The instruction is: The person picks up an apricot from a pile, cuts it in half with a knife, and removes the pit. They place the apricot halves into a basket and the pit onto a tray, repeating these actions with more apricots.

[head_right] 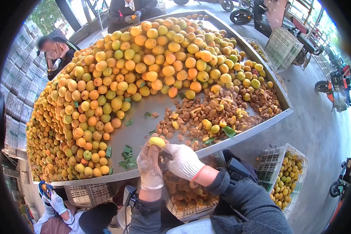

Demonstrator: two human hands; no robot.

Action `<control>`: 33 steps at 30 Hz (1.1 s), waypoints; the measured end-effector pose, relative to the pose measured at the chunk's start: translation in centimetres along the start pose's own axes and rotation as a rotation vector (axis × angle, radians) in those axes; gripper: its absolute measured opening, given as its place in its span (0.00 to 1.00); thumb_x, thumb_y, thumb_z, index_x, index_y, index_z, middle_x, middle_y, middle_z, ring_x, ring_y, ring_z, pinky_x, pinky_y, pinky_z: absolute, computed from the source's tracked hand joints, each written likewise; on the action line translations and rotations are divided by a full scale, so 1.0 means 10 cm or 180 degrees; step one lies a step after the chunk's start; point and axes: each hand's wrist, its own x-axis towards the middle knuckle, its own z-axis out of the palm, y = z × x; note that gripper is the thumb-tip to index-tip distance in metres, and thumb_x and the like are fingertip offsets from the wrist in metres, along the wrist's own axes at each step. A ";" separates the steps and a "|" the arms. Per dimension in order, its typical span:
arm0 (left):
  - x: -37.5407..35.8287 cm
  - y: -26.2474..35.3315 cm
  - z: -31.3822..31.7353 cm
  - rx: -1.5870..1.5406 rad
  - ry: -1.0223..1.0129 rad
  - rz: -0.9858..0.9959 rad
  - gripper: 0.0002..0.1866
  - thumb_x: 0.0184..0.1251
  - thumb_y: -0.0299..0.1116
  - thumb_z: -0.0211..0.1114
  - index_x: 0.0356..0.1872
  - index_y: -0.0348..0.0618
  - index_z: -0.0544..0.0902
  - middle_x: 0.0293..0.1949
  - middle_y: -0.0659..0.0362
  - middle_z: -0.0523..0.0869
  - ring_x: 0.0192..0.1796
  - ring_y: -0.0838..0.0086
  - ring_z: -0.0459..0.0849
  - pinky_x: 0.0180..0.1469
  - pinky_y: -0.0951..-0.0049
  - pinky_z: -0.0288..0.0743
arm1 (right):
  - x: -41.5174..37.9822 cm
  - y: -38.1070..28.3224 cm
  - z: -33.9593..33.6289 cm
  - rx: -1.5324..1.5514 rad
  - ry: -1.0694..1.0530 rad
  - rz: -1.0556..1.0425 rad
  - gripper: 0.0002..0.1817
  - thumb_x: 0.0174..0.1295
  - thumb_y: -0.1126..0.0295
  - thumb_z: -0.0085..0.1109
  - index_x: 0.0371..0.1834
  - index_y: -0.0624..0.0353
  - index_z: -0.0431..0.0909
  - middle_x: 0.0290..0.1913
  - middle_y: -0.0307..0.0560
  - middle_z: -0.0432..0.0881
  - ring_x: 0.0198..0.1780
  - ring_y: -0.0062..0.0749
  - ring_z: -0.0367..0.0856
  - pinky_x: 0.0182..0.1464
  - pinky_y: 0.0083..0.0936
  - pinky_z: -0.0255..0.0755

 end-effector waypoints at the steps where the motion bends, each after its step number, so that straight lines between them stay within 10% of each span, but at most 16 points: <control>1: 0.00 0.01 -0.02 -0.0091 -0.0046 -0.0148 0.22 0.70 0.33 0.62 0.59 0.29 0.74 0.47 0.52 0.84 0.49 0.67 0.83 0.56 0.70 0.75 | -0.01 0.01 0.01 -0.0002 -0.0003 0.0003 0.16 0.58 0.72 0.55 0.50 0.55 0.79 0.34 0.60 0.82 0.36 0.58 0.81 0.36 0.42 0.76; 10: -0.06 0.01 0.03 0.0396 -0.0006 0.0134 0.25 0.68 0.34 0.65 0.60 0.29 0.73 0.47 0.52 0.84 0.49 0.70 0.82 0.55 0.72 0.75 | 0.04 0.04 0.02 0.0289 0.0027 -0.0083 0.15 0.59 0.71 0.56 0.50 0.57 0.79 0.31 0.61 0.82 0.36 0.58 0.82 0.37 0.41 0.76; 13: -0.05 0.10 -0.01 0.1545 -0.0238 0.0727 0.26 0.65 0.32 0.68 0.61 0.29 0.72 0.48 0.52 0.83 0.50 0.72 0.81 0.55 0.73 0.75 | 0.07 0.04 -0.14 0.0373 -0.0749 0.0314 0.11 0.58 0.74 0.59 0.44 0.65 0.80 0.30 0.52 0.85 0.36 0.22 0.81 0.41 0.28 0.75; 14: -0.04 0.13 -0.03 0.2531 -0.0435 0.1230 0.28 0.64 0.32 0.69 0.61 0.30 0.72 0.49 0.53 0.83 0.50 0.73 0.81 0.55 0.74 0.76 | 0.06 0.03 -0.15 0.0372 -0.0748 0.0310 0.11 0.58 0.74 0.59 0.44 0.65 0.80 0.30 0.52 0.85 0.36 0.22 0.81 0.41 0.28 0.75; 16: -0.03 0.11 -0.03 0.2162 -0.0488 0.1172 0.28 0.62 0.31 0.70 0.61 0.31 0.72 0.49 0.53 0.83 0.51 0.73 0.81 0.54 0.74 0.75 | 0.02 0.02 -0.13 0.0565 -0.0507 0.0123 0.15 0.57 0.74 0.55 0.48 0.61 0.80 0.33 0.61 0.84 0.38 0.53 0.84 0.41 0.36 0.76; 20: -0.05 0.15 0.03 0.0029 -0.0591 0.0320 0.28 0.59 0.29 0.73 0.61 0.33 0.74 0.52 0.55 0.81 0.48 0.74 0.82 0.51 0.75 0.77 | -0.02 0.04 -0.02 0.1060 -0.0223 -0.0092 0.16 0.55 0.75 0.57 0.48 0.61 0.80 0.34 0.60 0.84 0.38 0.52 0.85 0.41 0.36 0.76; 24: -0.03 0.19 -0.03 -0.0085 -0.0634 -0.0173 0.28 0.59 0.31 0.73 0.59 0.32 0.75 0.49 0.55 0.82 0.50 0.72 0.81 0.54 0.76 0.74 | -0.02 0.03 -0.05 0.0600 -0.0295 -0.0008 0.15 0.56 0.73 0.57 0.48 0.60 0.80 0.34 0.59 0.84 0.40 0.51 0.85 0.42 0.35 0.76; 29: 0.01 0.26 -0.06 0.2841 -0.0730 0.1170 0.28 0.56 0.34 0.75 0.57 0.33 0.77 0.49 0.55 0.83 0.51 0.72 0.81 0.54 0.74 0.74 | 0.01 0.11 -0.04 0.0369 -0.0668 0.0271 0.14 0.57 0.72 0.57 0.47 0.60 0.80 0.34 0.59 0.84 0.40 0.51 0.84 0.42 0.35 0.76; 33: 0.01 0.18 -0.08 0.2382 -0.0694 0.1072 0.29 0.57 0.37 0.75 0.57 0.33 0.77 0.49 0.55 0.83 0.50 0.73 0.80 0.55 0.74 0.73 | -0.02 0.06 -0.02 0.0740 -0.0466 0.0128 0.14 0.57 0.73 0.57 0.47 0.59 0.80 0.34 0.60 0.84 0.40 0.53 0.84 0.43 0.35 0.76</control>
